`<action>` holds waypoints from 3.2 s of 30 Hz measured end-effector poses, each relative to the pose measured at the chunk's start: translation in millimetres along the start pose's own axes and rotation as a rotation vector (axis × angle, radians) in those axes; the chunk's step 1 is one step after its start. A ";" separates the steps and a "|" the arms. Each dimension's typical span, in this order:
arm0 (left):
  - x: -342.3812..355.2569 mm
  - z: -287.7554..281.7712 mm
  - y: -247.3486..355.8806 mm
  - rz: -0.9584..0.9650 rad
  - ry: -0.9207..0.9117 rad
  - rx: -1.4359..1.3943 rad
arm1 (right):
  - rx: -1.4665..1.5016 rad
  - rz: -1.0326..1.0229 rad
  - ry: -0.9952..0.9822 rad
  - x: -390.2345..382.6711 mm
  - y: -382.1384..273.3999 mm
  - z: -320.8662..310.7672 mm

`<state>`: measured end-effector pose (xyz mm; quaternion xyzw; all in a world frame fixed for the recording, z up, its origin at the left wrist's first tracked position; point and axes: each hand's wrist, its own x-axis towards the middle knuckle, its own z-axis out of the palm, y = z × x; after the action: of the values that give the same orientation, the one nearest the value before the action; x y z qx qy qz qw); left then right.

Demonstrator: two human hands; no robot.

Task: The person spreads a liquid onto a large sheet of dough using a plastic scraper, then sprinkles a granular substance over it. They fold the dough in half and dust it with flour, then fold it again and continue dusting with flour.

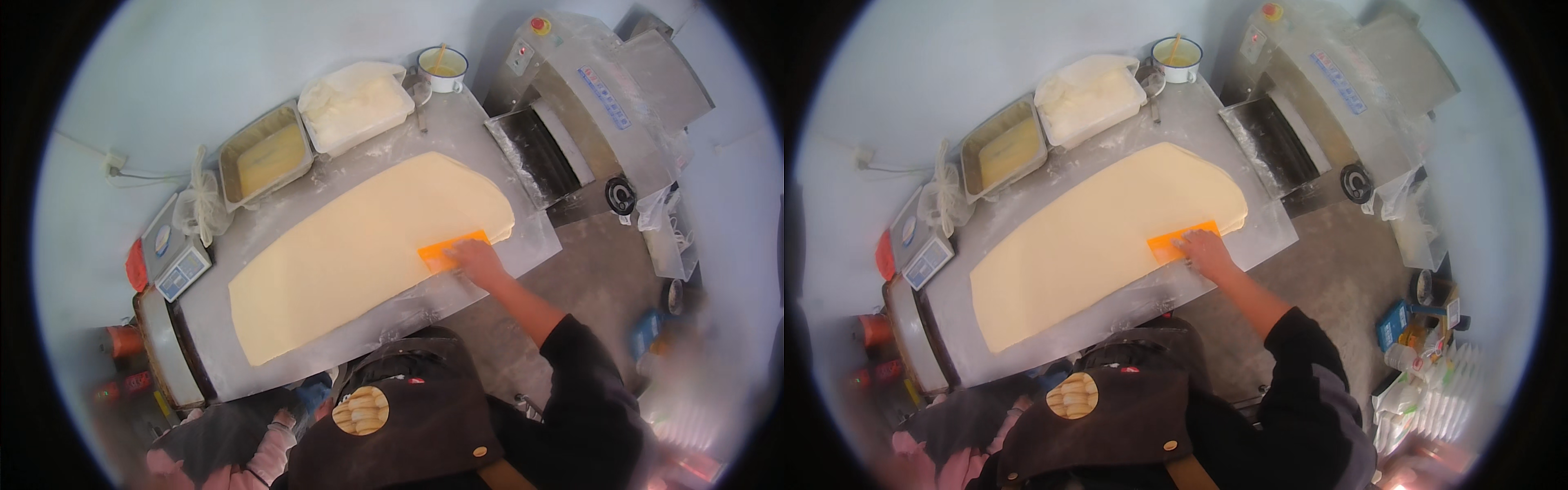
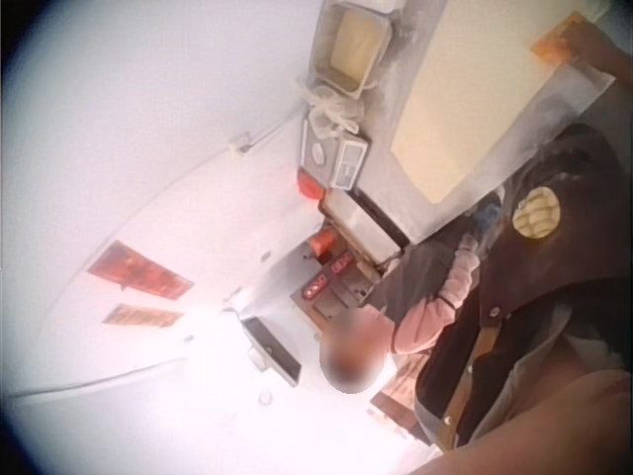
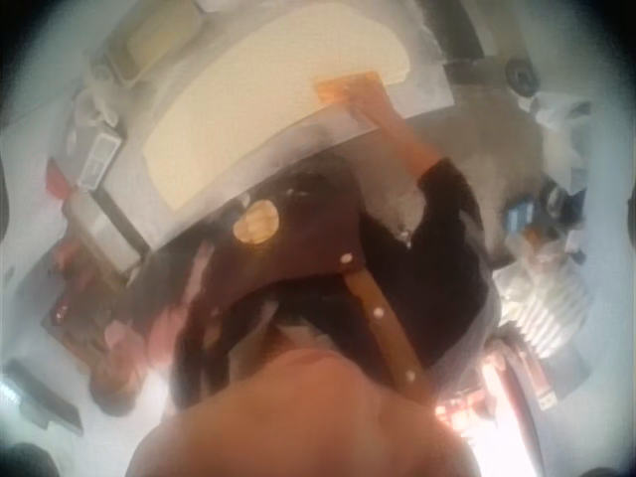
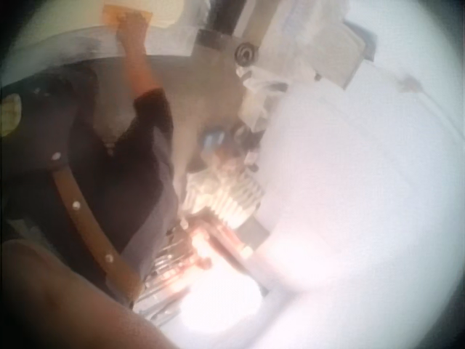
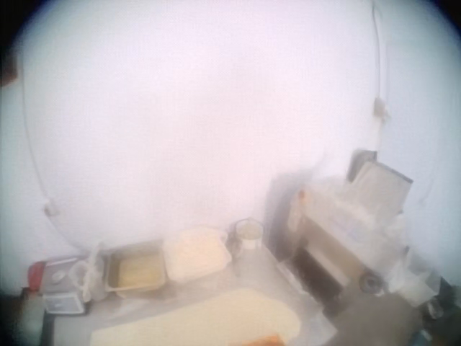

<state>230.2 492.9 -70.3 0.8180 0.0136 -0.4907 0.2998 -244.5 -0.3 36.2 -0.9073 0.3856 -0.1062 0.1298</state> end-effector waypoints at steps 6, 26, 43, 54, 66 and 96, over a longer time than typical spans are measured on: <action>-19.8 33.9 12.3 0.009 0.098 -0.004 | 0.123 -0.099 -0.233 -80.1 -0.1 -26.2; 7.7 -3.6 -1.7 -0.116 0.127 0.126 | 0.069 0.017 -0.232 7.8 -9.6 -22.6; 56.3 -95.9 -12.1 -0.021 -0.146 -0.191 | 0.867 0.403 -0.048 409.9 -198.8 -30.9; 58.3 -104.4 -31.4 0.089 -0.146 -0.258 | -0.153 -0.001 0.423 417.3 -322.5 126.5; 84.2 -119.4 -19.7 -0.173 -0.281 -0.245 | 0.149 0.329 0.228 394.5 -364.4 90.4; 4.9 -114.5 100.8 0.296 0.015 -0.408 | 2.251 1.035 0.042 482.8 -361.1 193.2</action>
<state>355.6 466.6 12.5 0.7374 -0.0053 -0.4225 0.5270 383.2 -80.2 13.3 -0.0298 0.3948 -0.3291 0.8573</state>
